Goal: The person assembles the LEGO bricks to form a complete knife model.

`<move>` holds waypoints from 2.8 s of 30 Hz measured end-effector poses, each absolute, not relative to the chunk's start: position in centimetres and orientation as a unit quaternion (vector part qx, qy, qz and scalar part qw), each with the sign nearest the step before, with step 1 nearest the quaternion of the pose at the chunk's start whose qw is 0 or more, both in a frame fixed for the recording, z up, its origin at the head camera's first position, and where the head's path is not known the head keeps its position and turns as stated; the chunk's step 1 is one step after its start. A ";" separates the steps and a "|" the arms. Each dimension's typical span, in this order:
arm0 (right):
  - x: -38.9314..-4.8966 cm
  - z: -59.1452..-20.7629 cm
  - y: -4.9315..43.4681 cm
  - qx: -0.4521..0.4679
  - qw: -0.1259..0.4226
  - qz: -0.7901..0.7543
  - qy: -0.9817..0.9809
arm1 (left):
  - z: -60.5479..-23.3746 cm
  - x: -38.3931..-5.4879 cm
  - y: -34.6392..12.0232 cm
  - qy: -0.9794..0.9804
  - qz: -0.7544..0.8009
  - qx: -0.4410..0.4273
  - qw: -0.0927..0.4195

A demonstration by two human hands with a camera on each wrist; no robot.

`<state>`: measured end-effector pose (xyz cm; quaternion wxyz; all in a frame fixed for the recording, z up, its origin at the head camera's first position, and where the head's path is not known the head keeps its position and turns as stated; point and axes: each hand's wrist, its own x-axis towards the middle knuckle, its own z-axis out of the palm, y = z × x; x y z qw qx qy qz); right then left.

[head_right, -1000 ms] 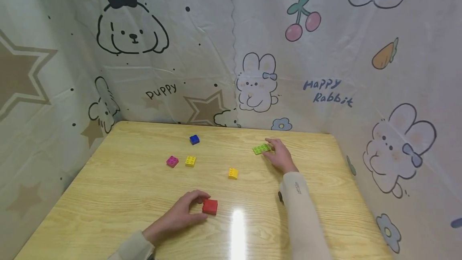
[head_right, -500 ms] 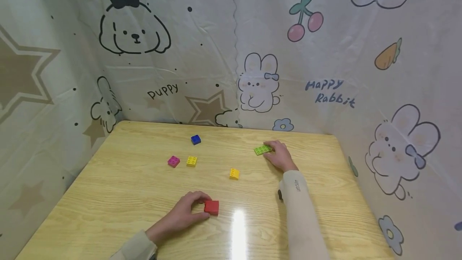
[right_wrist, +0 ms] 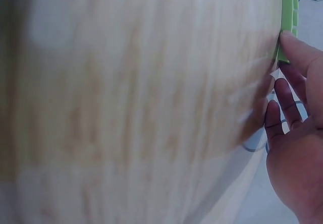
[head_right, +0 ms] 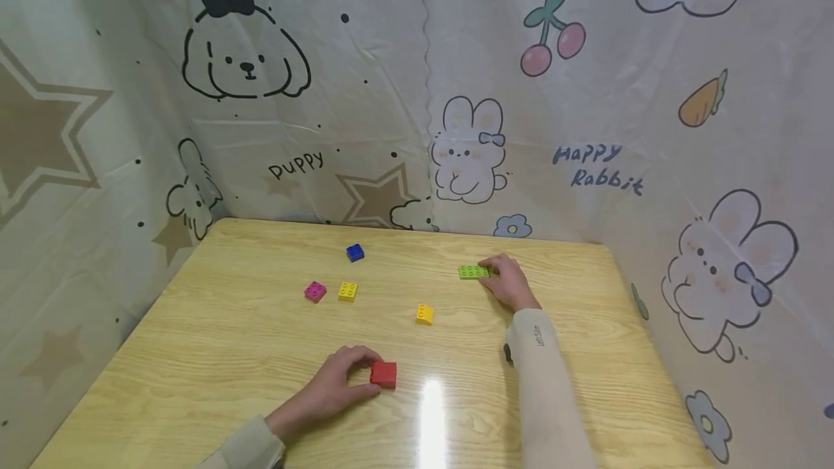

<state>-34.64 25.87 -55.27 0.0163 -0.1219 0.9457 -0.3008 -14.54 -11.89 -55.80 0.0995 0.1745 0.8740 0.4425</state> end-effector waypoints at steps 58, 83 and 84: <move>-34.4 -55.5 26.1 -0.121 0.024 -0.304 0.945 | -54.3 -14.4 -11.7 0.840 0.517 0.144 0.078; -34.2 -55.1 25.9 -0.127 0.015 -0.303 0.945 | -54.5 -14.7 -11.4 0.848 0.491 0.176 0.097; -34.3 -55.1 26.0 -0.126 0.016 -0.302 0.945 | -54.6 -14.7 -11.4 0.848 0.490 0.177 0.097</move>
